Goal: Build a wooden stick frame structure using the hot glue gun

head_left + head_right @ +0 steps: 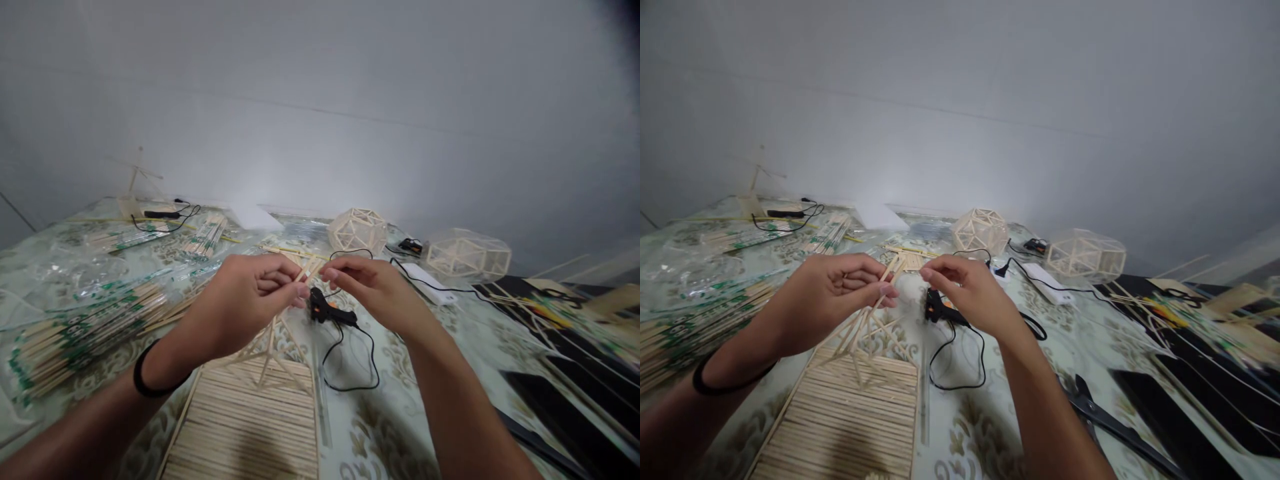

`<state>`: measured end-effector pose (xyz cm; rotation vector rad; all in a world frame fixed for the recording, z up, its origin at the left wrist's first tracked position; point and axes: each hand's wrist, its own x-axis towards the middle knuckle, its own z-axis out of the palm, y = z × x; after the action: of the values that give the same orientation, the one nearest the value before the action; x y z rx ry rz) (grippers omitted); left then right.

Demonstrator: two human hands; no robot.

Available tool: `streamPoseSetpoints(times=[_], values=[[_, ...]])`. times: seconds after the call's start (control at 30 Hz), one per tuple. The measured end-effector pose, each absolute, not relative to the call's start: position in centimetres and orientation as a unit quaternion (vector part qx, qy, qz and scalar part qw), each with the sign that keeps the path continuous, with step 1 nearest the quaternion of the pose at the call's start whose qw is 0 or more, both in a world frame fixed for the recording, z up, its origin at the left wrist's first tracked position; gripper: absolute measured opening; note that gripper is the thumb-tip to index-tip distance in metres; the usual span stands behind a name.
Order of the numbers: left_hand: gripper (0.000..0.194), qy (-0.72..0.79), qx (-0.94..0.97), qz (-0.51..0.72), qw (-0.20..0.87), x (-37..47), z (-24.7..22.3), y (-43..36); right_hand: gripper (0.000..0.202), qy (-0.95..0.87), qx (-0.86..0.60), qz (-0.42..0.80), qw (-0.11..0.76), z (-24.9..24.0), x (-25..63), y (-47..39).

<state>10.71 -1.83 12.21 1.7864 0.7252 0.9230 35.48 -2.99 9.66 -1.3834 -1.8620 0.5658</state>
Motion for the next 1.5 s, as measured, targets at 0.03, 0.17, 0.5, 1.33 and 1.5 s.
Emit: streamPoseSetpoints(times=[0.03, 0.17, 0.5, 1.33, 1.5], values=[[0.003, 0.297, 0.732, 0.379, 0.482, 10.7, 12.3, -1.9, 0.033, -0.704, -0.504, 0.270, 0.421, 10.4, 34.5, -3.7], [0.006, 0.290, 0.739, 0.377, 0.478, 10.8, 12.5, -2.2, 0.020, -0.652, -0.423, 0.356, 0.519, 11.4, 31.8, -5.4], [0.013, 0.285, 0.770, 0.364, 0.440, 10.8, 12.8, -2.2, 0.016, -0.623, -0.431, 0.326, 0.565, 10.9, 31.4, -5.6], [0.009, 0.287, 0.770, 0.341, 0.456, 10.6, 12.5, -1.6, 0.008, -0.636, -0.400, 0.316, 0.580, 10.7, 31.2, -5.7], [0.011, 0.299, 0.789, 0.324, 0.427, 10.3, 12.8, -1.6, 0.010, -0.643, -0.400, 0.305, 0.577, 10.7, 31.1, -5.8]])
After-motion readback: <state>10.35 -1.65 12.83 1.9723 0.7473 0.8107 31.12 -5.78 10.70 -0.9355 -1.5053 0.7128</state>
